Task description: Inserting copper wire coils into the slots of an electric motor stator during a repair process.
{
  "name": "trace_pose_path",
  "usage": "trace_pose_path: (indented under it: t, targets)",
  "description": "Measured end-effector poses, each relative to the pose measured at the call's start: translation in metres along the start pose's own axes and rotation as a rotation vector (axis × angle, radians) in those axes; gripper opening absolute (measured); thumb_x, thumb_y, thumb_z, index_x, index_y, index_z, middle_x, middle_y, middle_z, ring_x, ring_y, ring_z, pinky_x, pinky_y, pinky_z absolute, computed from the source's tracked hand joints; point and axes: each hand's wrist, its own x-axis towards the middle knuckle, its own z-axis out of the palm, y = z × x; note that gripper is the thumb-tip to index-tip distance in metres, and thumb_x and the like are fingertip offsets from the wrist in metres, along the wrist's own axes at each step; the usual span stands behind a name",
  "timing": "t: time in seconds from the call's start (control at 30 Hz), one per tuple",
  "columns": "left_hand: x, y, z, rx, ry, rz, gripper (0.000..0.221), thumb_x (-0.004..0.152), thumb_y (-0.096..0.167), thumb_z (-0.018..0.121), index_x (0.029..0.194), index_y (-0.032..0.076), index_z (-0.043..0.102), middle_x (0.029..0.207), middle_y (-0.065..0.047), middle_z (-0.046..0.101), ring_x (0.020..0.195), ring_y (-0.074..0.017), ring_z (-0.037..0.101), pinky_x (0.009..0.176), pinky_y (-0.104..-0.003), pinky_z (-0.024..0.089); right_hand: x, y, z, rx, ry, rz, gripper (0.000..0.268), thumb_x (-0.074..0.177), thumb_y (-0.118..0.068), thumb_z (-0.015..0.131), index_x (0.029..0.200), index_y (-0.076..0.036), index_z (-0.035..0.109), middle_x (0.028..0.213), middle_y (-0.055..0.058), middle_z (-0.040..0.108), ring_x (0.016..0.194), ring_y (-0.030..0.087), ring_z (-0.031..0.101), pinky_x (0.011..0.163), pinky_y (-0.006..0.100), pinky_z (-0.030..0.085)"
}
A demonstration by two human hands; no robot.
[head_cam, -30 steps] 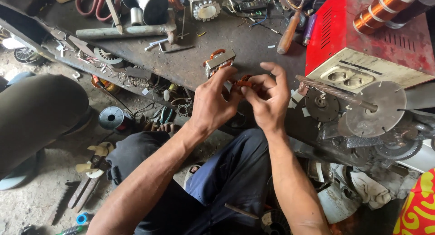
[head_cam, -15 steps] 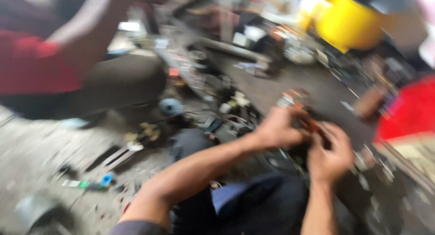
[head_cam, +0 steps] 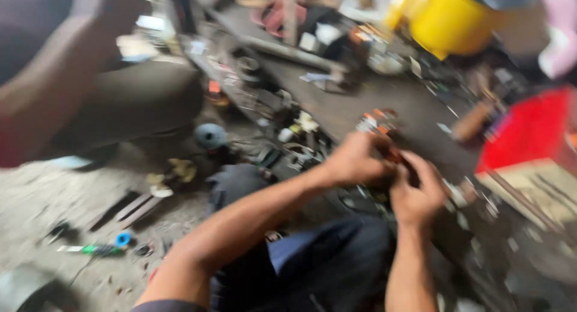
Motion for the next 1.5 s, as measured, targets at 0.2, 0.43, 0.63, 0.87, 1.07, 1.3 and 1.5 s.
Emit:
trace_pose_path:
  t: [0.2, 0.43, 0.63, 0.87, 1.07, 1.3, 1.5]
  targets:
    - [0.000, 0.006, 0.001, -0.426, -0.038, -0.060, 0.018, 0.082, 0.008, 0.077, 0.097, 0.000, 0.070, 0.087, -0.015, 0.067, 0.048, -0.0216, 0.064, 0.037, -0.033, 0.052, 0.019, -0.008, -0.006, 0.050, 0.037, 0.019, 0.025, 0.081, 0.016, 0.069, 0.097, -0.001, 0.079, 0.089, 0.013, 0.077, 0.077, 0.031, 0.075, 0.071, 0.041, 0.060]
    - [0.001, 0.010, -0.005, -0.552, -0.089, -0.065, 0.014, 0.083, 0.000, 0.073, 0.093, -0.008, 0.068, 0.082, -0.020, 0.065, 0.045, -0.0223, 0.065, 0.035, -0.031, 0.051, 0.014, -0.001, -0.005, 0.044, 0.042, -0.025, 0.023, 0.083, 0.016, 0.069, 0.099, 0.002, 0.077, 0.092, 0.015, 0.077, 0.080, 0.032, 0.076, 0.073, 0.039, 0.060]
    - [0.005, -0.004, 0.001, -0.473, -0.157, -0.023, 0.019, 0.081, 0.008, 0.076, 0.094, -0.005, 0.070, 0.079, -0.015, 0.066, 0.048, -0.0163, 0.063, 0.042, -0.028, 0.047, 0.010, 0.002, -0.004, 0.013, 0.072, -0.042, 0.018, 0.083, 0.012, 0.073, 0.097, 0.001, 0.077, 0.090, 0.014, 0.077, 0.079, 0.030, 0.076, 0.071, 0.038, 0.061]
    - [0.003, 0.003, -0.002, -0.462, -0.165, -0.032, 0.016, 0.087, 0.010, 0.073, 0.093, -0.004, 0.069, 0.081, -0.016, 0.064, 0.054, -0.0207, 0.067, 0.045, -0.030, 0.053, 0.016, 0.001, -0.004, -0.019, 0.085, -0.086, 0.019, 0.086, 0.012, 0.068, 0.100, 0.002, 0.076, 0.088, 0.014, 0.076, 0.076, 0.030, 0.075, 0.069, 0.037, 0.061]
    - [0.002, 0.001, -0.002, -0.489, -0.177, -0.039, 0.015, 0.091, 0.011, 0.070, 0.092, -0.004, 0.069, 0.080, -0.016, 0.065, 0.052, -0.0225, 0.069, 0.042, -0.030, 0.054, 0.016, -0.007, -0.002, -0.036, 0.059, -0.120, 0.021, 0.089, 0.013, 0.065, 0.104, 0.004, 0.076, 0.090, 0.017, 0.074, 0.076, 0.032, 0.074, 0.068, 0.039, 0.060]
    - [0.002, 0.015, -0.003, -0.526, -0.219, -0.009, 0.021, 0.097, 0.015, 0.064, 0.093, -0.004, 0.071, 0.068, -0.010, 0.059, 0.055, -0.0163, 0.062, 0.049, -0.030, 0.052, 0.014, -0.006, -0.004, -0.011, 0.056, -0.024, 0.022, 0.092, 0.013, 0.063, 0.108, 0.004, 0.075, 0.089, 0.018, 0.076, 0.077, 0.033, 0.075, 0.069, 0.040, 0.060]
    - [-0.005, 0.016, -0.006, -0.411, -0.159, 0.093, 0.026, 0.102, 0.020, 0.062, 0.093, -0.001, 0.074, 0.057, -0.006, 0.055, 0.053, -0.0113, 0.055, 0.050, -0.027, 0.049, 0.021, -0.017, -0.019, 0.111, -0.107, 0.171, 0.027, 0.088, 0.011, 0.067, 0.110, -0.001, 0.076, 0.094, 0.015, 0.075, 0.088, 0.033, 0.075, 0.076, 0.042, 0.060]
